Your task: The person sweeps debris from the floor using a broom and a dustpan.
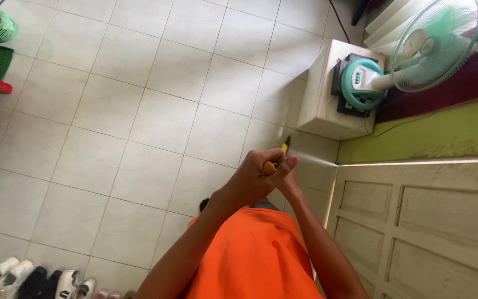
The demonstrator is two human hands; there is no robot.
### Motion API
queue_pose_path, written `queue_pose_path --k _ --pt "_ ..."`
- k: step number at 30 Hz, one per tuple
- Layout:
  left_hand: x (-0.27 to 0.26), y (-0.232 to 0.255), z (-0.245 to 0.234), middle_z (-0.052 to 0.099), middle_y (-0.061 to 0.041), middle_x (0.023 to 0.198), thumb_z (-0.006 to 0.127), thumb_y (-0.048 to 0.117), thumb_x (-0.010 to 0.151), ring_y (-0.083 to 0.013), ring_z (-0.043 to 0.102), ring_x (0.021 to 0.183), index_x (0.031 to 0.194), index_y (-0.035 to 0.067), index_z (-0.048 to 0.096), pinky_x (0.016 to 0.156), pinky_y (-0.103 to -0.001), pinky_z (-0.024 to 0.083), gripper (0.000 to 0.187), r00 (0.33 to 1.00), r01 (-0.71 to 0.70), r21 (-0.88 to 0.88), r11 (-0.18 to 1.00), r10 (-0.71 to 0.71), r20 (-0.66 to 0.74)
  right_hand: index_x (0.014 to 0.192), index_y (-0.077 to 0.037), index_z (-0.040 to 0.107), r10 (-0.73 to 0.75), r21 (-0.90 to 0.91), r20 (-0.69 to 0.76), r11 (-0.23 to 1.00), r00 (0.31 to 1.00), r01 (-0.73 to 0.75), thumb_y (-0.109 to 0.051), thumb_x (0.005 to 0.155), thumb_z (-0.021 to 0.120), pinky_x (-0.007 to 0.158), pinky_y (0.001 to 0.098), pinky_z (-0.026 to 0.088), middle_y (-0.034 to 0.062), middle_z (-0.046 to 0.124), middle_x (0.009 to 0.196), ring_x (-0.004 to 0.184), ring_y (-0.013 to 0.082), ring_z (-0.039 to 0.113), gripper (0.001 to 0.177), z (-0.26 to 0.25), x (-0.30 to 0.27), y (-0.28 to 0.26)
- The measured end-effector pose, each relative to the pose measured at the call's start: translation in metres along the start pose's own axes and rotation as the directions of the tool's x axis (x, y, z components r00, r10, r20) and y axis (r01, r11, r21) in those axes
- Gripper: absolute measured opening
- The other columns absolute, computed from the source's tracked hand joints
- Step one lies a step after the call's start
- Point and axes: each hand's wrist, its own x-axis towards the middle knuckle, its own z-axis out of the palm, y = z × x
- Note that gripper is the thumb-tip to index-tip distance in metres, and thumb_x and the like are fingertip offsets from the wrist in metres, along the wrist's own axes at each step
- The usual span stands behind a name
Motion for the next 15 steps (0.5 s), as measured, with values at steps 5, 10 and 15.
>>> queue_pose_path --k 5,10,15 --pt "0.029 0.007 0.017 0.042 0.002 0.057 0.06 0.037 0.104 -0.0063 0.036 0.055 0.071 0.005 0.053 0.048 -0.028 0.035 0.047 0.991 -0.014 0.044 0.999 0.019 -0.136 0.088 -0.007 0.05 -0.117 0.122 0.109 0.987 0.987 0.103 -0.028 0.102 0.062 0.058 0.0293 0.043 -0.0008 0.051 0.082 0.074 0.0095 0.05 0.028 -0.004 0.028 0.0" --pt "0.037 0.02 0.018 0.04 0.001 0.058 0.059 0.033 0.105 -0.0071 0.033 0.056 0.07 0.004 0.049 0.048 -0.03 0.031 0.046 0.97 0.052 0.032 0.998 -0.042 -0.24 0.086 -0.008 0.051 -0.289 0.153 0.2 0.953 0.936 0.261 -0.029 0.099 0.061 0.057 0.028 0.047 -0.0029 0.054 0.081 0.073 0.008 0.053 0.026 -0.005 0.043 -0.023" --pt "0.043 0.037 0.021 0.04 -0.001 0.054 0.06 0.031 0.104 -0.0083 0.032 0.052 0.069 0.004 0.05 0.047 -0.03 0.031 0.045 0.944 0.078 0.111 0.991 -0.038 -0.329 0.093 -0.007 0.046 -0.069 0.536 0.354 0.832 0.933 -0.142 -0.041 0.113 0.052 0.066 0.0277 0.044 -0.0007 0.051 0.088 0.079 0.009 0.05 0.041 0.008 0.035 -0.036"
